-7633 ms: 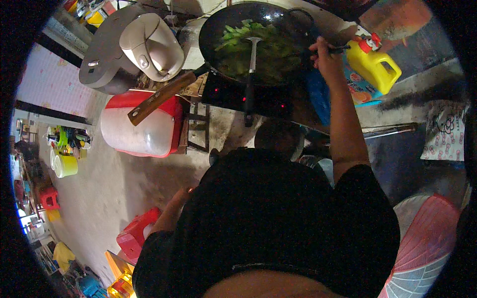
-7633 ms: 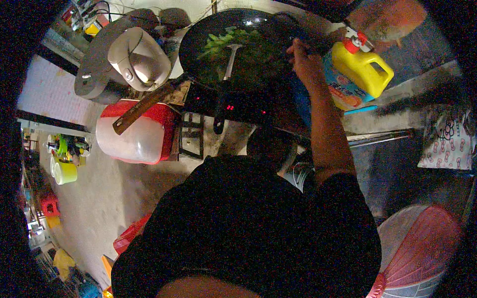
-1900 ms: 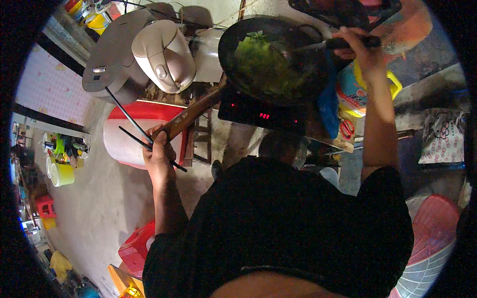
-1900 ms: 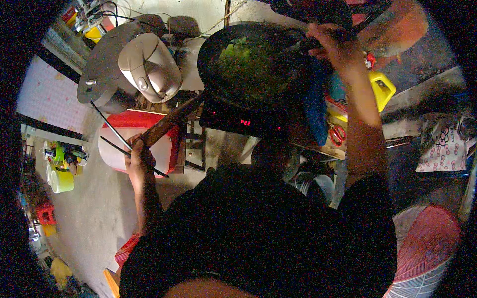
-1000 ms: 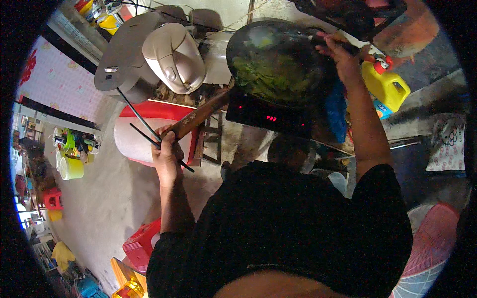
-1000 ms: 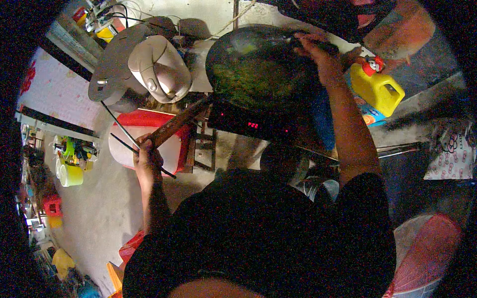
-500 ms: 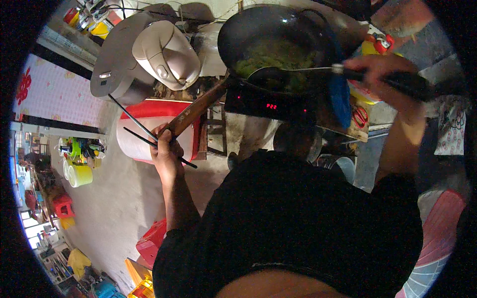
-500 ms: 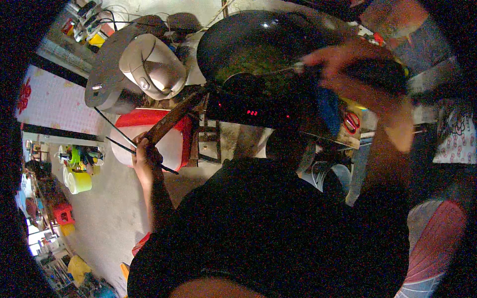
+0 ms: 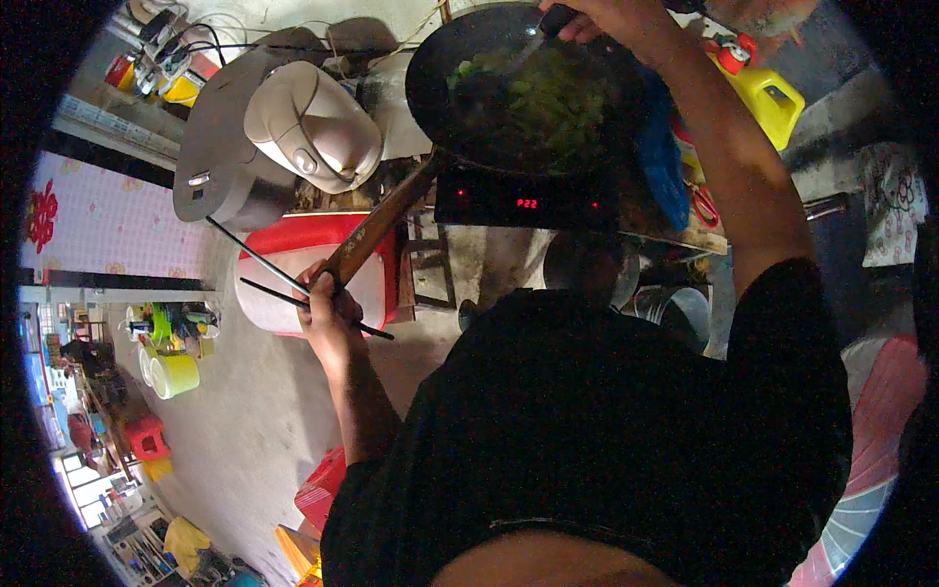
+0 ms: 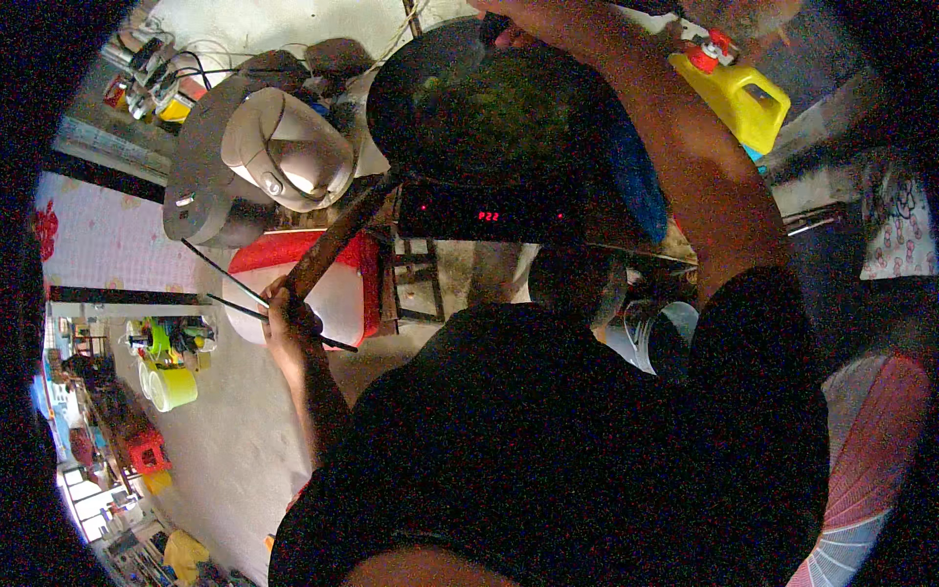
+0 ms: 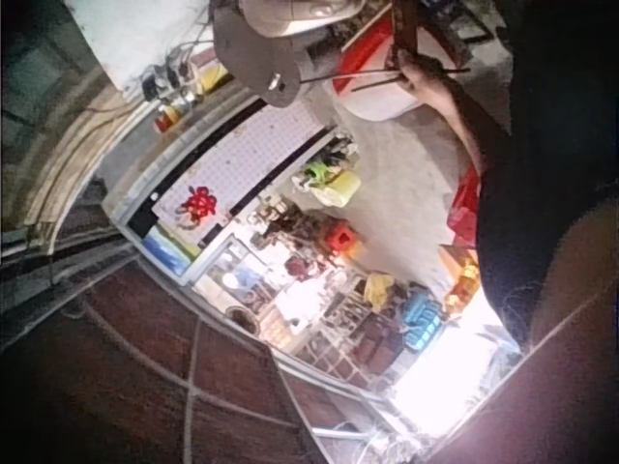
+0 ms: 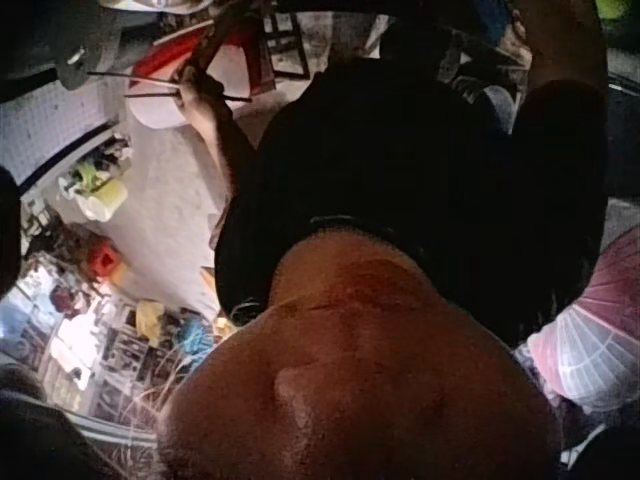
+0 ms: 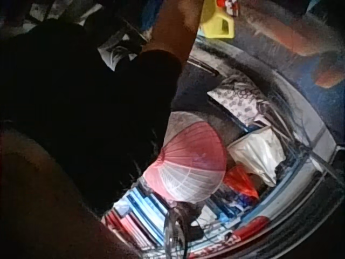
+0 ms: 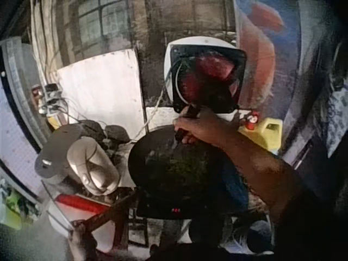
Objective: The person cooks leafy green vegetables in a wok on an induction cooktop, stirs them with a ladle, and transfers the cooked vegetables into a bowl on a nearby table. The person also handles a bottle of cooking oil and places it on the table.
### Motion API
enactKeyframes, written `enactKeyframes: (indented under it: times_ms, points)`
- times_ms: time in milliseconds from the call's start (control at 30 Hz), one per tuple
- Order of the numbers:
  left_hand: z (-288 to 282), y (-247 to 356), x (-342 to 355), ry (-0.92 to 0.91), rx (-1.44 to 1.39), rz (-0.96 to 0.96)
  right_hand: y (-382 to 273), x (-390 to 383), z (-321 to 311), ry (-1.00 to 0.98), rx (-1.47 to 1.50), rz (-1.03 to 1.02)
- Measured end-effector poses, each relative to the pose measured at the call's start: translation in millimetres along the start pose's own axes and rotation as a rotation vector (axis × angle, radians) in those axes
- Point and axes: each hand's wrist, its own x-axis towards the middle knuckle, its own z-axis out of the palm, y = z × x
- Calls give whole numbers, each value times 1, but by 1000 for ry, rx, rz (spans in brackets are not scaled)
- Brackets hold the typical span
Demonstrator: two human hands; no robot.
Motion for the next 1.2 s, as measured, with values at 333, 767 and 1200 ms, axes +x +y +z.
enactKeyframes:
  times_ms: [333,767,1200]
  points:
    - [-7,-9,4,3,-30,-32,-56,-4,-72,187,-735,361]
    - [-9,-11,7,-40,-36,-5,-46,-8,-75,186,-716,299]
    - [-7,-10,8,2,-19,-21,-21,1,-88,-154,-105,-122]
